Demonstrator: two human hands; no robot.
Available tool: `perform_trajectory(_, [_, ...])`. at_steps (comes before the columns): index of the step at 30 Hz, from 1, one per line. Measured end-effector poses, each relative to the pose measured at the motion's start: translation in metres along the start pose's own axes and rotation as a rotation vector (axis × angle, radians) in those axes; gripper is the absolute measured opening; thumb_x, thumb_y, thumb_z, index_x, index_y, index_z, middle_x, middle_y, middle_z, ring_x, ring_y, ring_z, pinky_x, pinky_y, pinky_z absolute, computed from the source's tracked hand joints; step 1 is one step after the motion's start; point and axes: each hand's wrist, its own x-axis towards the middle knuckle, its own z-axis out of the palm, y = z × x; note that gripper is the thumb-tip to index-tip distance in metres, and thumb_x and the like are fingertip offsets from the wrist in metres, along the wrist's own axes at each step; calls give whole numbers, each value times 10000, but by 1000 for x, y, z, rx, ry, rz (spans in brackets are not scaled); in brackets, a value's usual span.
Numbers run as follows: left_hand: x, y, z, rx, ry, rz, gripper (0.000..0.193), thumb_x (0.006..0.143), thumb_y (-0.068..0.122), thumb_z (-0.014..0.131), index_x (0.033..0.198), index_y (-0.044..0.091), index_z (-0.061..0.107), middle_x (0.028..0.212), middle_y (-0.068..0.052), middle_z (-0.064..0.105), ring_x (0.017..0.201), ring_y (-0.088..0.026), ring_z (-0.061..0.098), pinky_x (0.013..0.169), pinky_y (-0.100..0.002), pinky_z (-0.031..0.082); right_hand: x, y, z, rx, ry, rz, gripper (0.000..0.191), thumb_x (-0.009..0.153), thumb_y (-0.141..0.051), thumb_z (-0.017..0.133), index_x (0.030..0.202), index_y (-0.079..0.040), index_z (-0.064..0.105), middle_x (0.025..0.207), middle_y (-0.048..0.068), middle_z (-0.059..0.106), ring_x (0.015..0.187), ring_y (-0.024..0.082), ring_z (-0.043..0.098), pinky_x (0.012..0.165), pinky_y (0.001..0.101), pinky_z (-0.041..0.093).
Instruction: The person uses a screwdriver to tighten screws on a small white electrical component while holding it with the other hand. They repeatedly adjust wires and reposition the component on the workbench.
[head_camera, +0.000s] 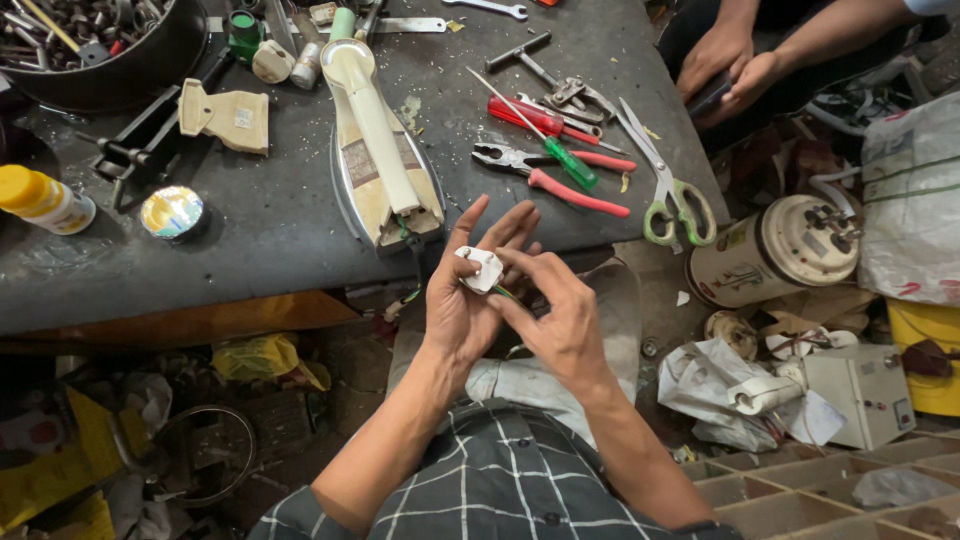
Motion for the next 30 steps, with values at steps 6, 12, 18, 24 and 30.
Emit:
perform_trajectory(6, [0,3,-1,-103,44,-44,652,847,107,495,1491,96,391,1601,-282,387,1544,-381,316,1227,-544,315,0,-3,-5,134,-48,92,418,846,-58,773,1254,-59,681,1019,98,661,891,189,711,743,307,582])
perform_trajectory(12, [-1,3,0,-145,27,-52,644,859,121,493,1494,69,398,1581,-300,401,1545,-405,312,1230,-530,318,3,-8,2,-14,51,-22,390,821,-44,786,1205,-45,716,981,116,691,858,224,712,748,322,557])
perform_trajectory(18, [-2,1,-8,-166,35,-44,641,875,107,497,1505,50,395,1404,-271,563,1539,-433,314,1216,-526,335,6,-3,10,-7,82,13,348,802,-27,775,1146,-40,722,930,107,692,842,218,728,755,314,561])
perform_trajectory(24, [-2,3,-11,-174,18,-31,636,905,101,506,1530,65,400,1103,-175,643,1527,-416,363,1151,-519,388,8,2,13,39,72,71,345,799,-39,779,1133,-13,699,949,98,701,838,205,735,748,308,565])
perform_trajectory(30, [3,7,-1,-187,117,-22,592,892,111,503,1475,59,416,1011,-161,655,1452,-436,423,1135,-548,422,9,4,2,109,-12,85,387,830,-44,781,1203,13,696,965,93,705,860,165,702,780,289,563])
